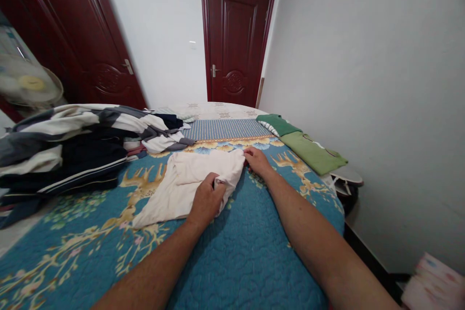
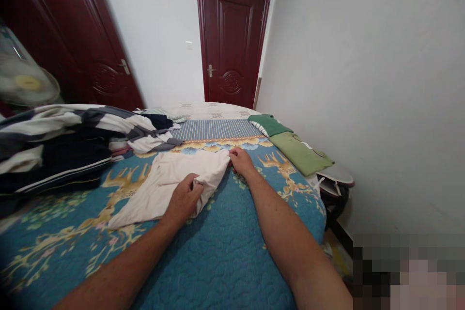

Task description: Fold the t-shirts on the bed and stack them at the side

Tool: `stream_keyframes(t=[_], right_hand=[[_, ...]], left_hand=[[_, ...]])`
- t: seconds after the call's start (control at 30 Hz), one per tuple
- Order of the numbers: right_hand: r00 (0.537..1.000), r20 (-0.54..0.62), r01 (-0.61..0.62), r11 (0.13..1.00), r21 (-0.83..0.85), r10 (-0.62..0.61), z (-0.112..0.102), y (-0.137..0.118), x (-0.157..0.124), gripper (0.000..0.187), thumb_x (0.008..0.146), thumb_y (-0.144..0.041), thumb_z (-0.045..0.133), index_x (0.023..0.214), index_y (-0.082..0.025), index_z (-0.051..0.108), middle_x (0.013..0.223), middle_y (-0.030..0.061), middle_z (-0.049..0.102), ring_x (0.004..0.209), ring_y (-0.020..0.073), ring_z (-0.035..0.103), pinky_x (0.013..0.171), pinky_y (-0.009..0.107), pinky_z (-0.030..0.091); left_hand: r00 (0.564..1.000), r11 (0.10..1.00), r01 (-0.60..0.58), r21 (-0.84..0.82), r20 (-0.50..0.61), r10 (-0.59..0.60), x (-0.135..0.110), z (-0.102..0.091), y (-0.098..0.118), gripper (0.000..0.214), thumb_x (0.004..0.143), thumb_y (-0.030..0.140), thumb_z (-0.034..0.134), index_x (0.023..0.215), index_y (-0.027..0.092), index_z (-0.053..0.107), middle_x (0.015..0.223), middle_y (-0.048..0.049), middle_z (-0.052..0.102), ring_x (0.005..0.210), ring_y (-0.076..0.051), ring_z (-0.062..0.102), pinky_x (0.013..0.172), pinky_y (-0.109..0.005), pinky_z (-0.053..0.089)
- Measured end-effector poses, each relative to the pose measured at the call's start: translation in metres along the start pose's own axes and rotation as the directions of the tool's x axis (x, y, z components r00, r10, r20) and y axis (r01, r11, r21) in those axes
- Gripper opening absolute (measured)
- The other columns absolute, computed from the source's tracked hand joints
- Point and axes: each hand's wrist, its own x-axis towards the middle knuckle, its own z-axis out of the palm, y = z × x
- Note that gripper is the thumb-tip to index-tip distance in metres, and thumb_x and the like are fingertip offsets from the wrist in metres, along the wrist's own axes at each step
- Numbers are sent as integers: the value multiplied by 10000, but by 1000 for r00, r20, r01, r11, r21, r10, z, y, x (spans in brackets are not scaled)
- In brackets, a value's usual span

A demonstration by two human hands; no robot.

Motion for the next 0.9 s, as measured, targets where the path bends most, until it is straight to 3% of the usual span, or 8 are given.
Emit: stream_keyframes(t=[0.1,0.27,0.47,0.57,0.67,0.73,0.9], right_hand=[[1000,2,24,999,-46,-24,1,1,3,209,892,-255,610,1059,-226,733,759,-19,713,620,152,617,553,230,481],[985,-45,137,914,-382,-166,0,3,13,119,912,-228,619,904,-203,736,922,26,750,877,178,650,833,266,493],[979,-91,105,839,-534,-180,0,3,23,188,973,-211,552,961,-201,740,996,85,760,954,220,644,885,287,446],[981,-100,85,832,-548,-166,0,4,25,189,948,-176,561,933,-206,747,972,84,760,952,221,645,889,284,441],[980,-130,54,834,-549,-149,-4,4,23,229,936,-154,527,946,-197,752,970,71,762,952,213,647,891,281,450],[979,-134,59,841,-538,-155,-8,2,18,244,943,-171,512,978,-193,753,977,57,763,957,203,654,894,276,462],[938,-74,249,806,-536,-338,-13,-3,-4,280,957,-197,517,1100,-191,757,1134,85,762,1100,213,658,1040,308,459]], left_hand=[[1000,999,-19,-44,5,19,-2,3,-1,168,865,305,564,1010,234,610,806,27,654,760,-181,618,707,-287,453],[996,996,-45,-77,68,50,-3,3,-1,217,879,324,574,1056,228,655,849,12,706,800,-187,651,738,-296,486],[954,977,-202,72,239,180,-13,6,0,187,877,232,560,994,222,706,868,-5,706,796,-179,631,743,-302,468],[894,897,-391,205,318,317,-20,12,-1,188,876,213,605,1019,223,727,948,-45,704,899,-206,629,813,-341,470],[770,763,-596,250,449,454,-25,14,-1,271,917,306,660,1168,268,757,1032,-79,686,1003,-246,611,886,-409,460],[710,710,-660,246,511,484,-27,11,1,332,944,383,671,1260,323,754,1074,-86,677,1035,-260,601,896,-436,453],[662,659,-703,268,585,468,-25,4,5,375,966,348,662,1333,389,727,1095,-76,662,1037,-260,585,871,-424,438]])
